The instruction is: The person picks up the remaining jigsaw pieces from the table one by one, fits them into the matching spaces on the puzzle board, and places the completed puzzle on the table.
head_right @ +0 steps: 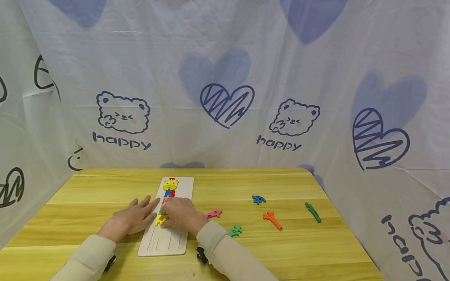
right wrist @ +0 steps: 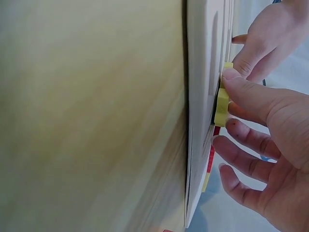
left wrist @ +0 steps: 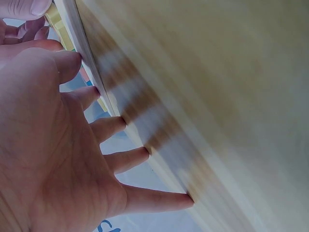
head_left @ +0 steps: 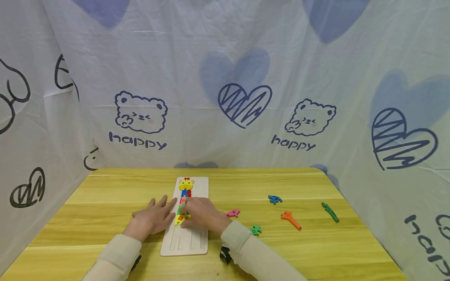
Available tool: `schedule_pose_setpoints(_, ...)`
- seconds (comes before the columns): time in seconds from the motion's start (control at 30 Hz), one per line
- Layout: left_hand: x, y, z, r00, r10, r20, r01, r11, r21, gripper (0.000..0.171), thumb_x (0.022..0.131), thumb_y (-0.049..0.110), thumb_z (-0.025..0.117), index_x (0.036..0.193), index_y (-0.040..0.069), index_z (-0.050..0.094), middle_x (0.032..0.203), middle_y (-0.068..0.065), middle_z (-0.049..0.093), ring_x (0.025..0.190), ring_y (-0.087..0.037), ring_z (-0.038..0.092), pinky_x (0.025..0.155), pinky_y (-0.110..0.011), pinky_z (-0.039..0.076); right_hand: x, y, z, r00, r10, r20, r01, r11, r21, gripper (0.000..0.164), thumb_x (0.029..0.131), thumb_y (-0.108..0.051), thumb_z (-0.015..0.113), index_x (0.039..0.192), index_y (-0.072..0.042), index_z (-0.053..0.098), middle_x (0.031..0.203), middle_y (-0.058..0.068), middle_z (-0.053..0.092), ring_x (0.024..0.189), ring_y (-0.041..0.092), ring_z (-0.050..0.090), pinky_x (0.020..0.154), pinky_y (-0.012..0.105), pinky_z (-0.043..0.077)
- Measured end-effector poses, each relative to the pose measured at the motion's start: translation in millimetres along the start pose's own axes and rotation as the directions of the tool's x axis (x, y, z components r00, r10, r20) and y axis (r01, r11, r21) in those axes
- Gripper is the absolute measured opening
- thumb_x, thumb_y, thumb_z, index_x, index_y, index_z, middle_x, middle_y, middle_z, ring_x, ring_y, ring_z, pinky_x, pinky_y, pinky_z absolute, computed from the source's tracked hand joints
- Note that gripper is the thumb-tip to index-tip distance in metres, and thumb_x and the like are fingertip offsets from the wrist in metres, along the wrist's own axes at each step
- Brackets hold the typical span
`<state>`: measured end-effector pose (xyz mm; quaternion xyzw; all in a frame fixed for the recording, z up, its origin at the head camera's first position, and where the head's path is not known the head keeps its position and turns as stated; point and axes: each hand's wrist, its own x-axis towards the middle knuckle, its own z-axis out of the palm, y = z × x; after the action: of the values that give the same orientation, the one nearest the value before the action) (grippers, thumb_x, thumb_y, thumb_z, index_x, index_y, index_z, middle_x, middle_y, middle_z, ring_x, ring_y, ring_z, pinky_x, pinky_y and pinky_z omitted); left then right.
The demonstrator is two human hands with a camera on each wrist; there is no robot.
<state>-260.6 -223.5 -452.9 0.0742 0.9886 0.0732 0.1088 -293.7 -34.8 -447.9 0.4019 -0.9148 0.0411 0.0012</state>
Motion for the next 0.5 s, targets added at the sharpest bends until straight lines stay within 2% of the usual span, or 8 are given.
schedule_pose_setpoints(0.33, -1.7, 1.1, -1.1, 1.000, 0.000, 0.000, 0.000, 1.000, 0.001, 0.058, 0.109, 0.043, 0.041, 0.163, 0.021, 0.033, 0.169, -0.020, 0.028, 0.148, -0.061, 0.029, 0.087, -0.094, 0.033, 0.6, -0.3, 2.0, 1.000, 0.017, 0.009, -0.017, 0.999, 0.040, 0.037, 0.086, -0.043, 0.082, 0.116, -0.022, 0.081, 0.105, -0.011, 0.079, 0.083, 0.001, 0.063, 0.076, 0.019, 0.054)
schedule_pose_setpoints(0.5, -2.1, 0.7, -1.1, 1.000, 0.004, -0.003, -0.004, 1.000, 0.002, 0.059, 0.109, 0.043, 0.041, 0.163, 0.021, 0.033, 0.169, -0.020, 0.028, 0.148, -0.061, 0.029, 0.086, -0.094, 0.033, 0.9, 0.0, 2.7, 1.000, 0.024, 0.018, -0.025, 0.997, 0.073, 0.036, 0.086, -0.042, 0.082, 0.116, -0.022, 0.081, 0.104, -0.010, 0.080, 0.077, 0.001, 0.059, 0.074, 0.019, 0.053)
